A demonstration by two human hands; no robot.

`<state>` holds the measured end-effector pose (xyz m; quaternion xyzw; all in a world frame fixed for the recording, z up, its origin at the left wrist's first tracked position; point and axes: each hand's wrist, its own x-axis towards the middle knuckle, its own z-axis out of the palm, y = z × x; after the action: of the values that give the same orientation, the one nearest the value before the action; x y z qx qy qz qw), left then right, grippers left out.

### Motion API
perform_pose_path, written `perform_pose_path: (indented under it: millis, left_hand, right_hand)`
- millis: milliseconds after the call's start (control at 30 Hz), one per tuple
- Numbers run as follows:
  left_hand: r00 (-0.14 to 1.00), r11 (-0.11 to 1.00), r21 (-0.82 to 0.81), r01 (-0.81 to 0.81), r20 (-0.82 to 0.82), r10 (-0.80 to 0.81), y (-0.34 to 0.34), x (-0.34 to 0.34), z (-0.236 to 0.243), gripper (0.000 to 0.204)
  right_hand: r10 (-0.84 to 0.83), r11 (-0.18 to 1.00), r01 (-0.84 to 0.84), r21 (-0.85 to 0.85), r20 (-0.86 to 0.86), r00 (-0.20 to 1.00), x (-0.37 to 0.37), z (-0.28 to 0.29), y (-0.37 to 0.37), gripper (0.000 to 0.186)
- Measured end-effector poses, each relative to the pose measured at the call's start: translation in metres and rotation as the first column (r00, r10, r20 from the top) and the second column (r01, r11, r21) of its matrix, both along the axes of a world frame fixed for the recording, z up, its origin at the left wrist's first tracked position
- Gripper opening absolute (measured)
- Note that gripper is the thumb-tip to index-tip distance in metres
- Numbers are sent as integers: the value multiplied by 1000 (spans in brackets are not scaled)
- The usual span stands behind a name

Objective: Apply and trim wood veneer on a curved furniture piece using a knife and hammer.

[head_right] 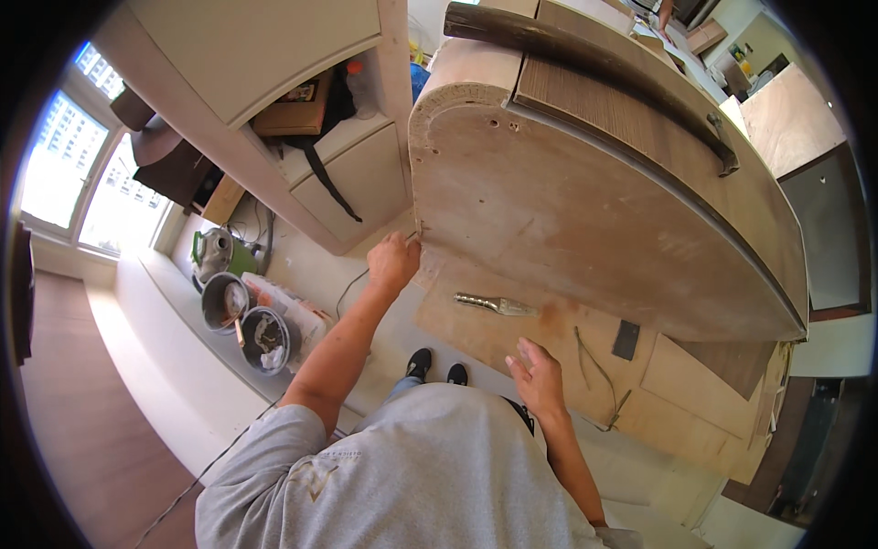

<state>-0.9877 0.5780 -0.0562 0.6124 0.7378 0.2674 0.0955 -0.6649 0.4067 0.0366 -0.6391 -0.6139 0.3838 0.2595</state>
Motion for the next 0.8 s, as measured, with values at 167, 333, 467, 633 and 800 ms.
perform_pose_path:
  millis: [167, 333, 467, 633, 800]
  left_hand:
    - [998, 995, -99, -21, 53, 27, -28, 0, -4, 33]
    - [992, 998, -42, 43, 121, -38, -77, 21, -1, 24]
    - [873, 749, 581, 319, 127, -470, -81, 57, 173, 26]
    - [783, 192, 847, 496, -342, -519, -16, 117, 375, 20]
    - [609, 639, 137, 757, -505, -612, 73, 181, 467, 40]
  right_hand:
    - [-3, 1000, 3, 14, 36, 999, 31, -37, -30, 46]
    - [-23, 978, 42, -207, 94, 995, 44, -46, -67, 47]
    - [-137, 952, 128, -278, -12, 991, 40, -40, -76, 47]
    - [-131, 988, 129, -89, -22, 991, 42, -30, -83, 49]
    - [-160, 987, 157, -37, -117, 980, 44, -42, -96, 50]
